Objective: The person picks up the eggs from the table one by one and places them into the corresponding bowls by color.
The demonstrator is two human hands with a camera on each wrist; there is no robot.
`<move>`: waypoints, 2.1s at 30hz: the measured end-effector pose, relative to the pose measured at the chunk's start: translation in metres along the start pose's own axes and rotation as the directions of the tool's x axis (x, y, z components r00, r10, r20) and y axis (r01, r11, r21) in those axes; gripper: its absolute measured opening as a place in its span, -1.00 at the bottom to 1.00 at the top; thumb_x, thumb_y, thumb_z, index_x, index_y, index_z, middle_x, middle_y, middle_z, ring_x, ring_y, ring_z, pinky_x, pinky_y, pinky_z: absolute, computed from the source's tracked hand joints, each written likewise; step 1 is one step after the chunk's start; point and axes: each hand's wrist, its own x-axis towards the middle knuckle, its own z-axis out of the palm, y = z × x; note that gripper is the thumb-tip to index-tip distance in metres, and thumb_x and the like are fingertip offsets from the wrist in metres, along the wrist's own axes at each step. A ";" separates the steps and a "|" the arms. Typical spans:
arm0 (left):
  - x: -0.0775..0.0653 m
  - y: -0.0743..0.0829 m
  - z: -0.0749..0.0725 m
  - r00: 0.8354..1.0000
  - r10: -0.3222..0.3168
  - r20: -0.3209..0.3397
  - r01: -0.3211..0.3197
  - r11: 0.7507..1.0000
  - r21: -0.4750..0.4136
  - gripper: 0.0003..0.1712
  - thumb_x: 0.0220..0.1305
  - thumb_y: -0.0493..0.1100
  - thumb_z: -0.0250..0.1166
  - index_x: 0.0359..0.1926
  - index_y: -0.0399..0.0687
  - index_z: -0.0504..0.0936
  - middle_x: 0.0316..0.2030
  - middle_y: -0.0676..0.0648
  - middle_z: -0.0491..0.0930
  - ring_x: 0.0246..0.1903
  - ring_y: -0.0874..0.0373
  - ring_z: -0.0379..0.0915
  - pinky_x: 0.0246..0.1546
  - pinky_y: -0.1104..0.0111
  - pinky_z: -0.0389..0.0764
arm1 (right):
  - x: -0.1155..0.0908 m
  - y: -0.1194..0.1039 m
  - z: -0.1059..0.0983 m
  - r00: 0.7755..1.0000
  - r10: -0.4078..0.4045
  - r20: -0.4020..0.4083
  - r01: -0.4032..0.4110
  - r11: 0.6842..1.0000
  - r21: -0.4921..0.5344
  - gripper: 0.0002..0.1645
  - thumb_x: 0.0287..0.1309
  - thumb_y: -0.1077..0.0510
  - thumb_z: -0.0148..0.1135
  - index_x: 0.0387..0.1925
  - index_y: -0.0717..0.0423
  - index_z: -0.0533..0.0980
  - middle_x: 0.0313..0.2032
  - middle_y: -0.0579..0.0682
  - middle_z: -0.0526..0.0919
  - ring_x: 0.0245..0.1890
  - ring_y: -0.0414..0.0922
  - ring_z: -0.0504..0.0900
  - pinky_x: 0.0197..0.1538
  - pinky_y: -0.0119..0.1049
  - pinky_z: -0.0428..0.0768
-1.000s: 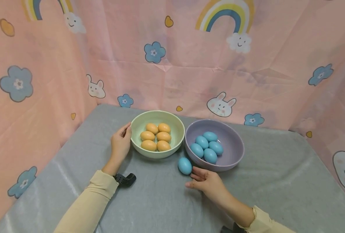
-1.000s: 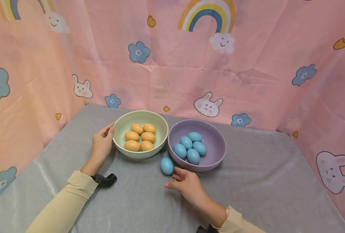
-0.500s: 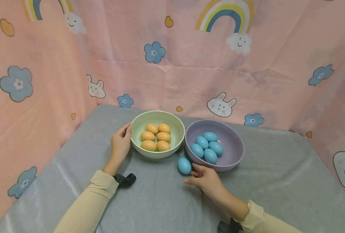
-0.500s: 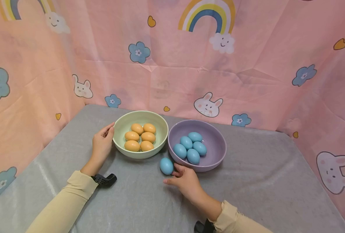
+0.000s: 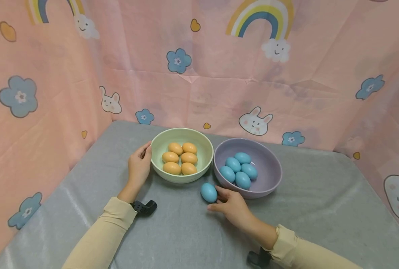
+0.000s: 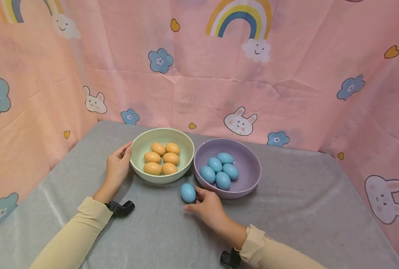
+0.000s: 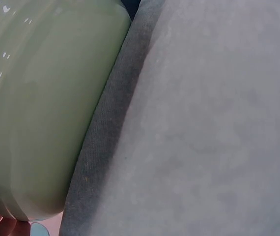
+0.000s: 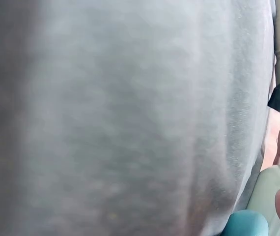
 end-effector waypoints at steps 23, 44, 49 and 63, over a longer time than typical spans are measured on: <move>-0.001 0.002 0.000 1.000 -0.007 0.005 0.007 1.000 0.010 -0.52 0.53 -0.03 0.06 0.33 -0.14 0.49 0.32 -0.17 0.48 0.34 0.03 0.40 0.30 0.22 0.51 | 0.005 -0.008 0.008 0.991 -0.051 -0.122 0.036 0.992 -0.123 -0.48 0.12 0.24 0.42 0.13 0.32 0.58 0.11 0.22 0.66 0.19 0.08 0.61 0.19 0.00 0.62; -0.002 0.002 0.000 1.000 0.002 0.010 -0.002 1.000 -0.005 -0.51 0.53 -0.05 0.06 0.34 -0.17 0.48 0.33 -0.18 0.46 0.36 0.02 0.37 0.32 0.21 0.49 | -0.004 -0.048 -0.054 0.976 -0.090 -0.200 0.090 0.996 -0.009 -0.40 0.19 0.03 0.40 0.25 0.09 0.53 0.12 0.11 0.68 0.24 -0.16 0.50 -0.05 -0.64 0.54; -0.002 0.002 -0.001 1.000 0.001 0.014 -0.001 1.000 0.000 -0.51 0.53 -0.04 0.06 0.34 -0.16 0.47 0.34 -0.18 0.46 0.36 0.02 0.37 0.32 0.20 0.50 | 0.000 -0.046 -0.067 0.973 -0.046 -0.228 0.045 0.999 -0.011 -0.38 0.21 -0.02 0.39 0.28 0.03 0.51 0.16 0.07 0.65 -0.47 -0.40 0.47 -0.45 -0.54 0.47; -0.002 0.002 0.000 1.000 0.004 0.006 -0.004 1.000 0.005 -0.52 0.53 -0.05 0.06 0.33 -0.17 0.49 0.32 -0.19 0.48 0.34 0.01 0.40 0.30 0.21 0.51 | 0.018 -0.030 -0.095 0.956 -0.007 -0.293 -0.021 0.995 -0.095 -0.29 0.31 -0.07 0.28 0.38 0.13 0.38 0.30 0.15 0.51 0.40 0.01 0.40 0.31 -0.22 0.53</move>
